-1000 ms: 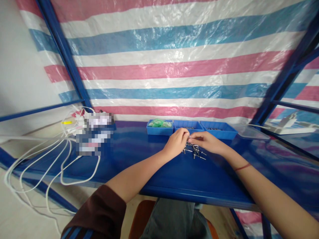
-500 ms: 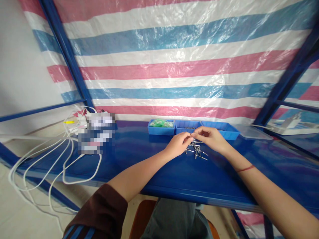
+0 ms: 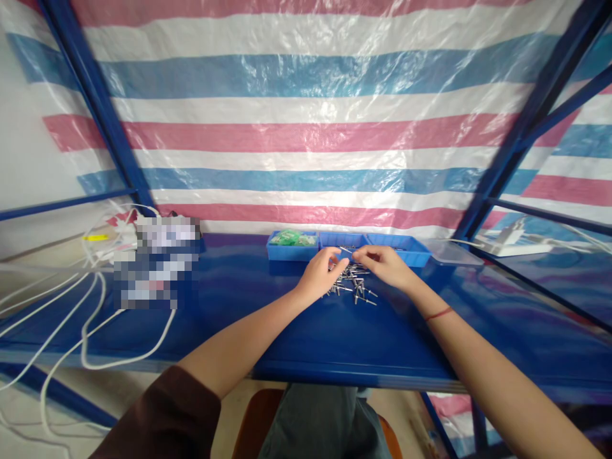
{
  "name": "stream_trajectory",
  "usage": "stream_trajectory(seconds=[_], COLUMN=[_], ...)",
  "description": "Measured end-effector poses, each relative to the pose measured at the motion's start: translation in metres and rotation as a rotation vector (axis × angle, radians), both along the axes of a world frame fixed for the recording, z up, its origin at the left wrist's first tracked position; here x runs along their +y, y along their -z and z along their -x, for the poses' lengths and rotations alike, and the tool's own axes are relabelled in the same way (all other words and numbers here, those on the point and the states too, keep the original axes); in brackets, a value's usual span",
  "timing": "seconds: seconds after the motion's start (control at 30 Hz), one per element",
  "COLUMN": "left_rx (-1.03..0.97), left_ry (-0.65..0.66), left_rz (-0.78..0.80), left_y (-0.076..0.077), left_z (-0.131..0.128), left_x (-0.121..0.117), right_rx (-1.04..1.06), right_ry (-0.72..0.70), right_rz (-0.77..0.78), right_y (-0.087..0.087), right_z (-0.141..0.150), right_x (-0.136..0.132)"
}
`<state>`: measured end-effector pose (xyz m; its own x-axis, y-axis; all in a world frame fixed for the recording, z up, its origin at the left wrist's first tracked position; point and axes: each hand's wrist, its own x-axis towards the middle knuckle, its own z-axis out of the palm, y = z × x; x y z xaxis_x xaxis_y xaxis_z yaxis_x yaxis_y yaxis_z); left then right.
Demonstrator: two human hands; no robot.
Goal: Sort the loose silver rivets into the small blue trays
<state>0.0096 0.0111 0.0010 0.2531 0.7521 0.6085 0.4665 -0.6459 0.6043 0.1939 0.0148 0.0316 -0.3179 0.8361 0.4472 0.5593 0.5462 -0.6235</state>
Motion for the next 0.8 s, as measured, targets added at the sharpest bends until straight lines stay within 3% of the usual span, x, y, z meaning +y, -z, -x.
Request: stream_trajectory(seconds=[0.2, 0.37, 0.5, 0.6, 0.8], left_rx=[0.467, 0.620, 0.621, 0.614, 0.485], left_ry=[-0.009, 0.006, -0.014, -0.022, -0.070], left_rz=[-0.017, -0.004, -0.001, -0.014, -0.015], left_y=[0.001, 0.000, -0.003, -0.004, 0.000], left_z=[0.004, 0.005, 0.004, 0.004, 0.002], left_x=[-0.009, -0.010, -0.010, -0.010, -0.006], right_rx=[-0.047, -0.211, -0.228, -0.251, -0.279], right_ry=[0.592, 0.777, 0.755, 0.657, 0.150], right_rz=[-0.151, -0.153, -0.174, -0.168, -0.026], right_y=[-0.003, 0.006, 0.006, 0.001, 0.000], right_z=[-0.041, -0.068, -0.061, -0.048, -0.022], right_x=[0.015, 0.025, 0.024, 0.019, 0.006])
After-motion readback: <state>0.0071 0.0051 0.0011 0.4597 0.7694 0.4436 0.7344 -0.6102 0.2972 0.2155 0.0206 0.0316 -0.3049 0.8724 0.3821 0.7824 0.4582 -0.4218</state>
